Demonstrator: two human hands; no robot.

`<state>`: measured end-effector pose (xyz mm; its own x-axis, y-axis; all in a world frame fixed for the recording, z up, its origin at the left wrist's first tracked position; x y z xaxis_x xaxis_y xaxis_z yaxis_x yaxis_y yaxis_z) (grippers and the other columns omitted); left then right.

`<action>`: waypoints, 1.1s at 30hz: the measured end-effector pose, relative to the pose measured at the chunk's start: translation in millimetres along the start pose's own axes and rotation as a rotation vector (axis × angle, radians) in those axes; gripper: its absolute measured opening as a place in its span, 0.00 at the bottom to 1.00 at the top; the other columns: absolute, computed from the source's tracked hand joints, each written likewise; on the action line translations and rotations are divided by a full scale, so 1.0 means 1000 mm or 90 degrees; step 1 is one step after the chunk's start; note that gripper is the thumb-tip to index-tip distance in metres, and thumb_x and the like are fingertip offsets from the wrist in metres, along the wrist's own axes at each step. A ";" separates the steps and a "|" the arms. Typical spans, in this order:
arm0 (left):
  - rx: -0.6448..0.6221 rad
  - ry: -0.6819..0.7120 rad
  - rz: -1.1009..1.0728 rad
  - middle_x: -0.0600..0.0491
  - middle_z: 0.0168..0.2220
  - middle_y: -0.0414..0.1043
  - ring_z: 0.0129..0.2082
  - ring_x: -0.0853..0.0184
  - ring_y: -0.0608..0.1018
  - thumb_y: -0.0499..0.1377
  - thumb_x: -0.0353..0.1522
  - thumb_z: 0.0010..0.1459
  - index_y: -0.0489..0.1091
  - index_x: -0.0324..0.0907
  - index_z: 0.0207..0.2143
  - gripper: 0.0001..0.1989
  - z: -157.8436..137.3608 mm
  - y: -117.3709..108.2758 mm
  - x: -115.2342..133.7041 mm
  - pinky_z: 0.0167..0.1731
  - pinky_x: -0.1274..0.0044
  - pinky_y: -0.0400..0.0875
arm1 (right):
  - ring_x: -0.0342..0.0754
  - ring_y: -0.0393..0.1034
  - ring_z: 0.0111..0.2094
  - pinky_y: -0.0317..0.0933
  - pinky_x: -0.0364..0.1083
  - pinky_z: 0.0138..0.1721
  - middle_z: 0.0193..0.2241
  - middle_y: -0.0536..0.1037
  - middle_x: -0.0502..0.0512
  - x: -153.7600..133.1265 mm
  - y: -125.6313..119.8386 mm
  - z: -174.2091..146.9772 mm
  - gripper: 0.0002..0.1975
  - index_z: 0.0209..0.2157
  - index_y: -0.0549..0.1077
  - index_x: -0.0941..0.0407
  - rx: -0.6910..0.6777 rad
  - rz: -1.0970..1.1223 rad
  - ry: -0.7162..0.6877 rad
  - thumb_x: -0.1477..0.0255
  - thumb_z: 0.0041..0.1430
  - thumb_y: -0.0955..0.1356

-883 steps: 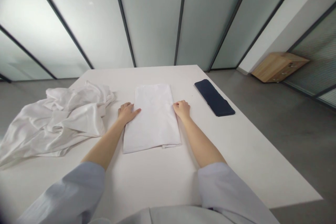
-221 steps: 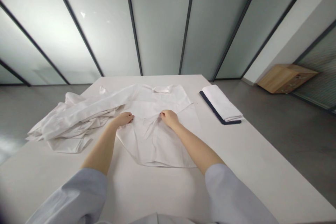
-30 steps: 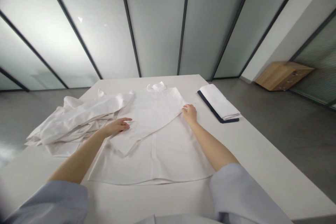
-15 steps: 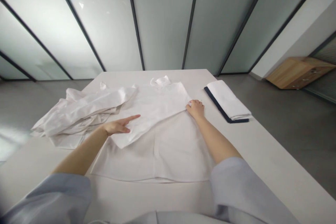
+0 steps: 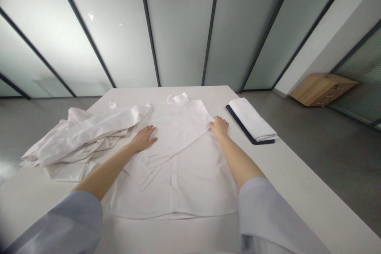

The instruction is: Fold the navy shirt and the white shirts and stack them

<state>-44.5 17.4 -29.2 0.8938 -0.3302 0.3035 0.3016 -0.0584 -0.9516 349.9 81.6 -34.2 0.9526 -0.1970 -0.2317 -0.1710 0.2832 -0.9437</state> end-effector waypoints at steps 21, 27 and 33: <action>0.013 0.041 0.131 0.44 0.69 0.47 0.68 0.55 0.51 0.45 0.48 0.64 0.55 0.42 0.66 0.32 -0.041 0.024 -0.008 0.64 0.61 0.49 | 0.60 0.71 0.48 0.59 0.55 0.48 0.44 0.78 0.68 -0.051 0.030 0.093 0.20 0.47 0.75 0.59 -0.113 0.006 0.021 0.64 0.66 0.59; -0.005 0.030 0.116 0.46 0.69 0.46 0.68 0.56 0.50 0.42 0.48 0.65 0.56 0.42 0.65 0.32 -0.041 0.022 -0.006 0.65 0.63 0.48 | 0.63 0.68 0.51 0.57 0.58 0.49 0.47 0.75 0.73 -0.043 0.022 0.090 0.20 0.50 0.73 0.62 -0.058 -0.018 0.058 0.66 0.66 0.58; -0.010 0.027 0.098 0.44 0.69 0.46 0.68 0.55 0.50 0.42 0.49 0.65 0.56 0.41 0.65 0.33 -0.040 0.019 -0.003 0.64 0.61 0.48 | 0.64 0.61 0.56 0.53 0.59 0.55 0.55 0.69 0.72 -0.060 0.010 0.059 0.24 0.55 0.68 0.62 -0.005 -0.002 -0.119 0.62 0.64 0.60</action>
<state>-54.7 -20.2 -50.3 0.9143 -0.3752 0.1524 0.1569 -0.0187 -0.9874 306.2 152.1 -15.9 0.9832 -0.0201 -0.1815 -0.1690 0.2760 -0.9462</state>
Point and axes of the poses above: each hand's wrist, its own z-axis towards the middle knuckle, its own y-axis out of the palm, x = y × z, the point moved 3 cm from there along z, towards the middle knuckle
